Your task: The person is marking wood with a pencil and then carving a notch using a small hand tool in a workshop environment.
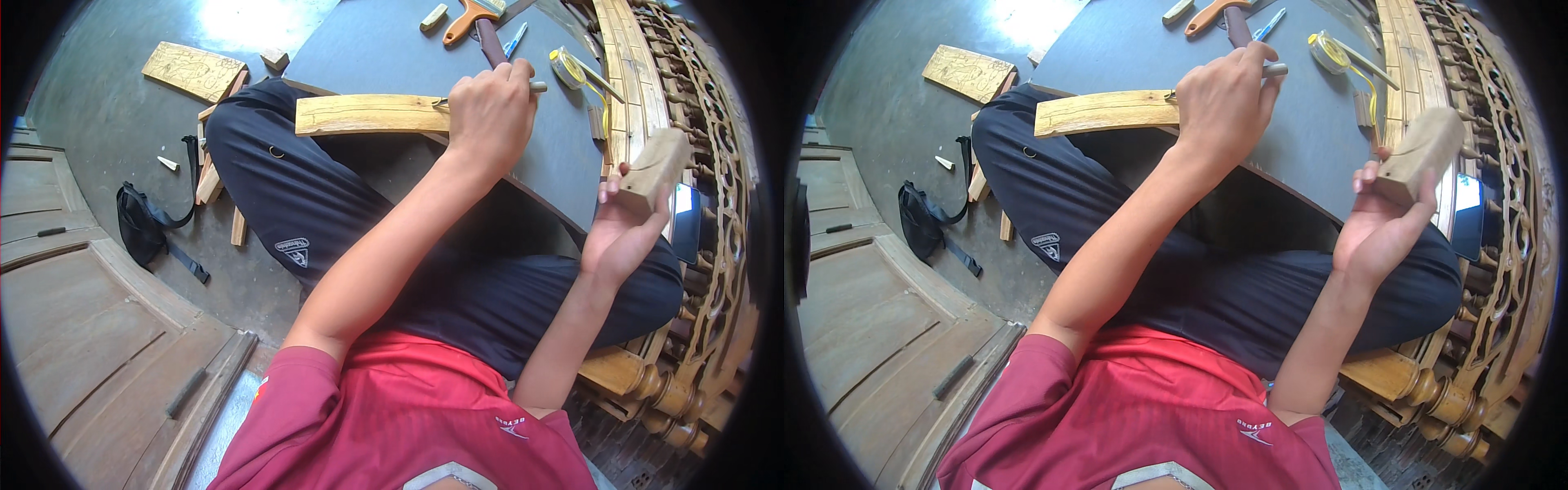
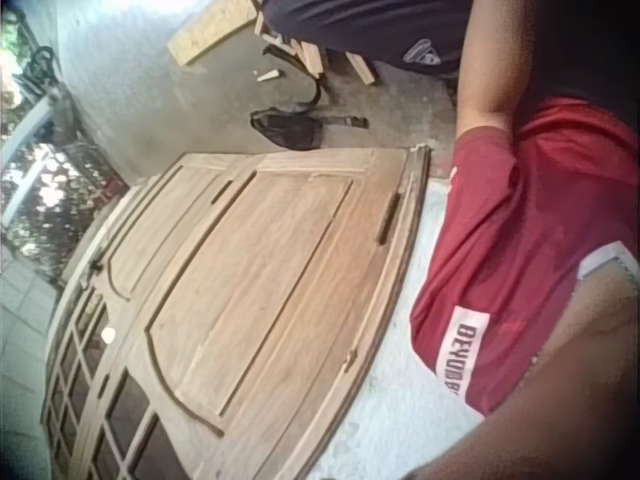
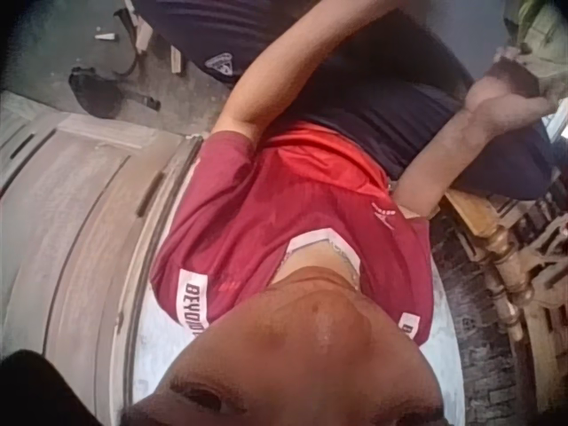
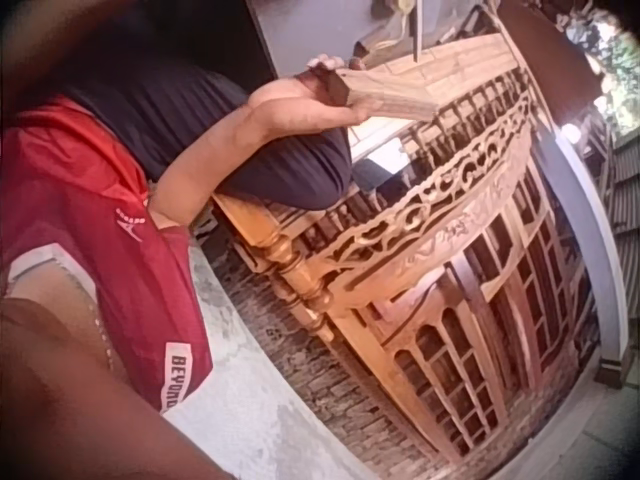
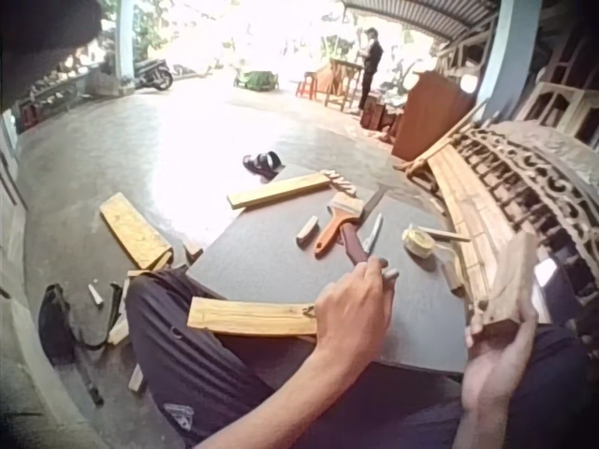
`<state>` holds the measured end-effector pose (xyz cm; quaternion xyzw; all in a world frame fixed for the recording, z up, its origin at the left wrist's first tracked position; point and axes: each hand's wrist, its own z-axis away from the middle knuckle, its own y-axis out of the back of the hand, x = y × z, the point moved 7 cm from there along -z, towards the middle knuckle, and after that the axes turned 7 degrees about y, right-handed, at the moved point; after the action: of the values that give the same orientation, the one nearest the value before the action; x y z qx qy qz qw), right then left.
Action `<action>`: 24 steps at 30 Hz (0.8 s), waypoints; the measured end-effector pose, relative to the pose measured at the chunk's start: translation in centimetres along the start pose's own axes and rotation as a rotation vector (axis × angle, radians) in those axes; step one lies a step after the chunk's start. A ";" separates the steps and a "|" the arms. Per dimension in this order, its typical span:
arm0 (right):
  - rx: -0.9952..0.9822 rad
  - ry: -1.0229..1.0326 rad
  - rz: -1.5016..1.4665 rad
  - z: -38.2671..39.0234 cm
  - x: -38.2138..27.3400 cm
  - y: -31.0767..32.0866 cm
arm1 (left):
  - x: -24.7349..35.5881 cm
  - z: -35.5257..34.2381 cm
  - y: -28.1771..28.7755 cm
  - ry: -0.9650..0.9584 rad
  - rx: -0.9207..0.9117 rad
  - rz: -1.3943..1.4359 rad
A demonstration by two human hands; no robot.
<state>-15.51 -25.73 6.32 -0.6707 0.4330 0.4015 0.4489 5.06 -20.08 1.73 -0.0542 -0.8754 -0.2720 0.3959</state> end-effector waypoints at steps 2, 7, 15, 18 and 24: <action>0.127 0.149 -0.030 -0.7 -1.0 0.8 | -0.1 0.0 0.0 -0.007 0.012 0.001; 0.254 0.228 -0.080 -1.8 -0.2 0.6 | -0.2 -0.3 -0.4 -0.017 -0.022 -0.058; -0.261 -0.263 0.160 -0.4 3.3 -4.3 | -0.7 -0.3 -0.6 -0.015 -0.011 -0.114; 0.046 -0.092 0.037 -0.7 2.7 -3.5 | -0.7 -0.4 -0.6 -0.021 -0.014 -0.125; -0.255 -0.251 0.190 0.4 2.4 -3.4 | -0.8 -0.5 -0.1 -0.012 0.008 -0.129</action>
<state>-11.63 -25.16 4.88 -0.6228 0.3809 0.5740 0.3708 5.90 -20.34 1.36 0.0023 -0.8804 -0.2931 0.3727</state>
